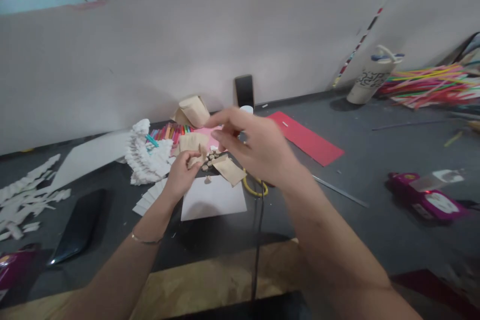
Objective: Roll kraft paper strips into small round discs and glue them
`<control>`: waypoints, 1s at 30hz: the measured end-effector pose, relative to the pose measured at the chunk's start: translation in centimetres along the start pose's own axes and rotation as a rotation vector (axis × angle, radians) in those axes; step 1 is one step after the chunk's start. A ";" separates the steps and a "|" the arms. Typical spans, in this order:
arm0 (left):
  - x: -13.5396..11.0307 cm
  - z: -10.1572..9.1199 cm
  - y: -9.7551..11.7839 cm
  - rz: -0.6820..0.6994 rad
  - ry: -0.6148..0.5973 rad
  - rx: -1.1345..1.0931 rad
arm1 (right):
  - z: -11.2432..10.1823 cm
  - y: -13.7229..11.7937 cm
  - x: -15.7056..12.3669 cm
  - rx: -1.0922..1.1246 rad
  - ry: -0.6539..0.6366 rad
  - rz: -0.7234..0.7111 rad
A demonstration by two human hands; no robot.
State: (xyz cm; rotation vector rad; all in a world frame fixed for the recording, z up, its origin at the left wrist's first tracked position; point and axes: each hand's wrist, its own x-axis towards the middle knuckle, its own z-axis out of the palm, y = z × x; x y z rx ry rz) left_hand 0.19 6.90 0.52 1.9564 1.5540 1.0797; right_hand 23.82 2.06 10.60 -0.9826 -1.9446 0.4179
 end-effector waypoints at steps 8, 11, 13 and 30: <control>-3.9 -1.5 -2.6 -0.238 0.109 -0.383 | 9.0 6.6 0.0 -0.472 -0.641 0.324; -4.8 -1.0 -3.0 -0.269 0.114 -0.491 | 9.7 7.0 -0.3 -0.491 -0.658 0.336; -5.1 -0.7 -3.0 -0.271 0.101 -0.534 | 9.7 7.0 -0.3 -0.501 -0.637 0.342; -7.4 -0.7 -1.4 -0.135 0.025 -0.205 | 9.2 9.4 0.7 -0.342 -0.215 0.310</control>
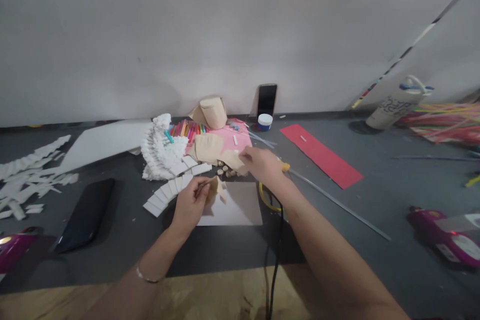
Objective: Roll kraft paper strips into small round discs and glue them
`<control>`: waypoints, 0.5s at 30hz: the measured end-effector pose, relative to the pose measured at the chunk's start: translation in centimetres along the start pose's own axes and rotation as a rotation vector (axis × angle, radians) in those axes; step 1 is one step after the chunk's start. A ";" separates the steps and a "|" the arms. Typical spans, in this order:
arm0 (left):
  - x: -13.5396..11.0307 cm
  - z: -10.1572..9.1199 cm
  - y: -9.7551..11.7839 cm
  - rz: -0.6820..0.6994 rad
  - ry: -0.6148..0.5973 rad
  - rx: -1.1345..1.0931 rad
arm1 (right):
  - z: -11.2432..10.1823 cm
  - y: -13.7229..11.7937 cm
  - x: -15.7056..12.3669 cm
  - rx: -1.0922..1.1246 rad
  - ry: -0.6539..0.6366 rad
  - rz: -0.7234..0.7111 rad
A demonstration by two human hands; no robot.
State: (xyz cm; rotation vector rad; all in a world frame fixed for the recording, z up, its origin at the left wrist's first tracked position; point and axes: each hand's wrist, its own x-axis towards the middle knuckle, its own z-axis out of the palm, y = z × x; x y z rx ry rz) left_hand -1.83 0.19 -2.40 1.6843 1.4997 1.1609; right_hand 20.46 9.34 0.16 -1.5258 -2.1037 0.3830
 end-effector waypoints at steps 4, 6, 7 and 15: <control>-0.2 -0.3 0.8 0.023 0.013 0.053 | -1.4 -1.3 -0.6 0.056 -0.042 -0.067; -0.3 -0.4 1.3 0.021 0.040 0.065 | -1.4 -2.9 -1.4 0.209 -0.139 -0.180; -0.3 -0.4 1.4 0.014 0.045 0.066 | -1.3 -3.8 -1.8 0.286 -0.229 -0.240; -0.1 -0.7 1.1 0.009 0.027 0.065 | -0.9 -5.4 -2.3 0.111 -0.374 -0.226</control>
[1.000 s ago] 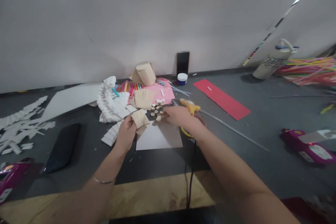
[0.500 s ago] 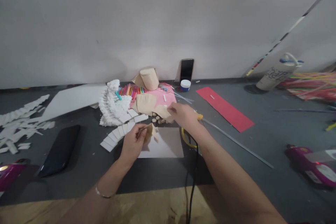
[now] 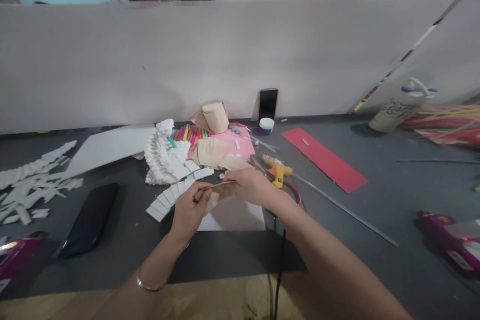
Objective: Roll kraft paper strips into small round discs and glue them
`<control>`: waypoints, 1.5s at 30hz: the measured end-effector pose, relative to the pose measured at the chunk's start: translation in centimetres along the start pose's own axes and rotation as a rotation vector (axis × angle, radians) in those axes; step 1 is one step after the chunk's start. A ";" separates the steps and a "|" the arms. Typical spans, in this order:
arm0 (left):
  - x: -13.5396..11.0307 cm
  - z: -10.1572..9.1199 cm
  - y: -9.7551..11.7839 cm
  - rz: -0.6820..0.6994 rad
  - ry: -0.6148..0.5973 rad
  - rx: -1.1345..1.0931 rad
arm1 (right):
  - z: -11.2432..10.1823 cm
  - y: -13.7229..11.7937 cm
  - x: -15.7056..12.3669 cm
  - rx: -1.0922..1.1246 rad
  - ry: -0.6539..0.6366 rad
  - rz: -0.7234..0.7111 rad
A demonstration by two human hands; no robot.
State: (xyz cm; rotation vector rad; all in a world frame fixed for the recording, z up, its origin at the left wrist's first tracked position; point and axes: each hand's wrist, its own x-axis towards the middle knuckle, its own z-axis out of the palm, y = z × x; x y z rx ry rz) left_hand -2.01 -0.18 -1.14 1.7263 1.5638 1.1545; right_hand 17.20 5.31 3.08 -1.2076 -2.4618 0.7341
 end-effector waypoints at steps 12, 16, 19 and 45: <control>1.4 -1.2 -1.2 -0.035 0.011 -0.023 | -1.3 1.8 -0.5 0.121 0.059 0.018; 1.7 -2.2 -0.4 0.107 0.024 0.040 | -1.3 2.2 -0.9 0.022 0.210 -0.133; 1.0 -3.0 -0.3 0.336 -0.044 0.241 | -0.5 2.5 -2.1 -0.086 0.328 -0.311; -3.0 -2.6 -2.0 0.695 -0.425 0.620 | 4.6 4.4 -7.7 -0.134 0.094 -0.244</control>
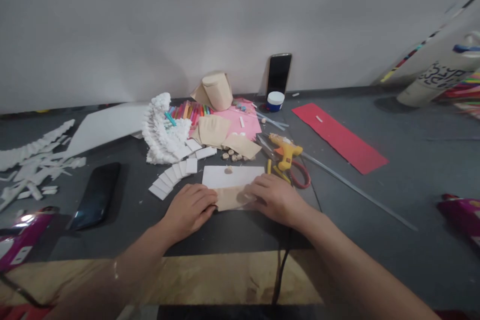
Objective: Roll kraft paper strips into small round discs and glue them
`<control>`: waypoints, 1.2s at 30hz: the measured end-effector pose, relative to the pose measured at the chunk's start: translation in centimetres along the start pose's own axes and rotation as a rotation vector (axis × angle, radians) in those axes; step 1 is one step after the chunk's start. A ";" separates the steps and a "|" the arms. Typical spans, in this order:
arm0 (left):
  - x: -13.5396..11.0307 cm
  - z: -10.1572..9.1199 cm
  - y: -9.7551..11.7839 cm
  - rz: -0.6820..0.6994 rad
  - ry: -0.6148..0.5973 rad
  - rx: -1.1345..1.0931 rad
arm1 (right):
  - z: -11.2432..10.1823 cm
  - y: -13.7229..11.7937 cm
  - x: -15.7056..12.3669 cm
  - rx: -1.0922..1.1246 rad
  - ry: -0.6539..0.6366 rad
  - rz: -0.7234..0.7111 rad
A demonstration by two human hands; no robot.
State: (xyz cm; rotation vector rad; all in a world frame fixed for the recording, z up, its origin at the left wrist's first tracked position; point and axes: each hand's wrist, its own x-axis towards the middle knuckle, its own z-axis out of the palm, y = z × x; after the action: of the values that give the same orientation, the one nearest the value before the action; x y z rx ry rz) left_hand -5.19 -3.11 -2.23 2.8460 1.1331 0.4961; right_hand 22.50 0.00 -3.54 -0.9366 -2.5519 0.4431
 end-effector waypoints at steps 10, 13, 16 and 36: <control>-0.2 0.2 -0.8 -0.123 0.065 -0.133 | -0.4 0.8 -0.1 -0.033 0.002 0.002; -0.2 0.4 -1.0 -0.163 0.057 -0.186 | -0.5 1.0 -0.1 -0.001 -0.009 0.007; -0.1 0.6 -1.2 -0.216 0.063 -0.225 | -0.5 0.9 -0.1 0.034 0.011 0.014; 0.3 0.6 -1.6 -0.456 -0.009 -0.330 | -0.6 0.4 0.4 0.106 0.080 0.077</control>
State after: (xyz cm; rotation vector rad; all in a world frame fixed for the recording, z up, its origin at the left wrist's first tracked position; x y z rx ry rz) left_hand -5.85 -1.68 -2.91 2.2193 1.4803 0.5707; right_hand 22.78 0.65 -3.08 -0.9960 -2.4022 0.5464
